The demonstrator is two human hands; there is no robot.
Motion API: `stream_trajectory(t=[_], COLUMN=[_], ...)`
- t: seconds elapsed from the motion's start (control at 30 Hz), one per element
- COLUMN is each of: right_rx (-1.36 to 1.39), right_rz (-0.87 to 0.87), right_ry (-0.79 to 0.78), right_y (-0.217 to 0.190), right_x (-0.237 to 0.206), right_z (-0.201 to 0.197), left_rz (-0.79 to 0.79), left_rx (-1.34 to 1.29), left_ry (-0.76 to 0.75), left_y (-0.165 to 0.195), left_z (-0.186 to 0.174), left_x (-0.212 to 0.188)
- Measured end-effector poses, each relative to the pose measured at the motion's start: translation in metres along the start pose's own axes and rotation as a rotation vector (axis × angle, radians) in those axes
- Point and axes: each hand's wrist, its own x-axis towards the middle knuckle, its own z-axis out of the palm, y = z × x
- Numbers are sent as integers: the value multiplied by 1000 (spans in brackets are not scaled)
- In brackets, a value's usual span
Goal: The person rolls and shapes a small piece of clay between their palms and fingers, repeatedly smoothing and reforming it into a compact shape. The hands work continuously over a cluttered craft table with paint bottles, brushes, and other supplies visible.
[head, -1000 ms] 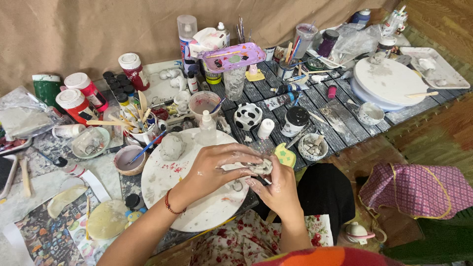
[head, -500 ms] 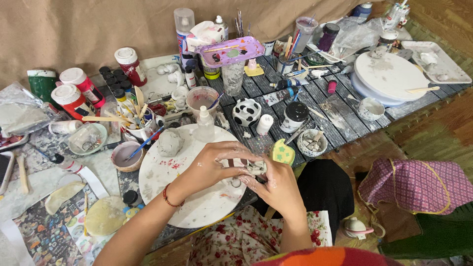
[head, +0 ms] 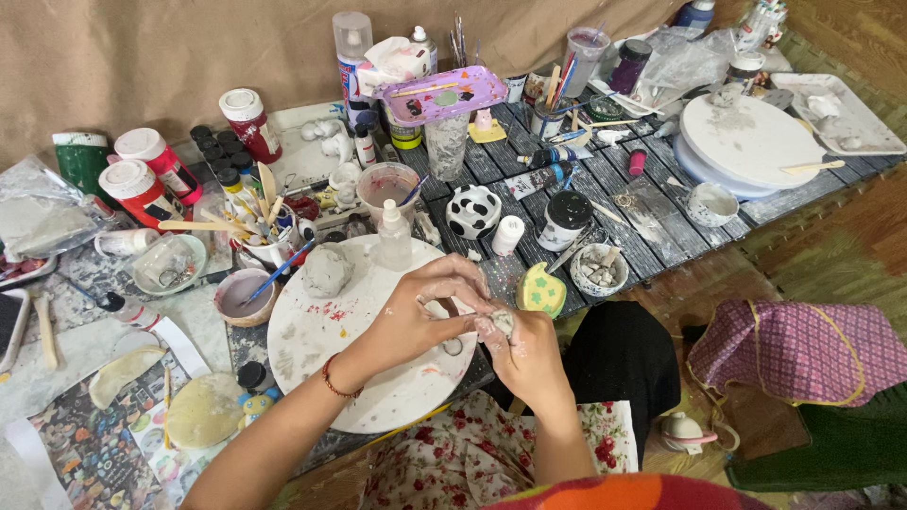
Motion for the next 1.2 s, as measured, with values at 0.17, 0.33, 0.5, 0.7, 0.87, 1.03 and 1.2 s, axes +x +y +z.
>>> stream_trajectory(t=[0.17,0.33,0.5,0.7,0.87,1.03,1.2], right_rx=[387,631,-27,-74,-61,167,704], right_rz=[113,115,-22,-114,-147,-12,58], right_ry=[80,182,408,504,464,244,217], right_y=[45,68,52,26,29,23,-13], right_x=[-12,-12,-10,-7,-4,4,16], right_z=[39,50,35,37,32,28,28], left_rz=[-123,-118,-133,-63,-38,-99,-109], left_rx=[169,281,638,531,516,454,461], left_ry=[16,53,-125,-96,-66,-8,16], left_y=[20,30,18,8,14,18,15], left_z=[2,-2,9,25,27,18,8], left_x=[3,8,2,-8,-8,-4,-2])
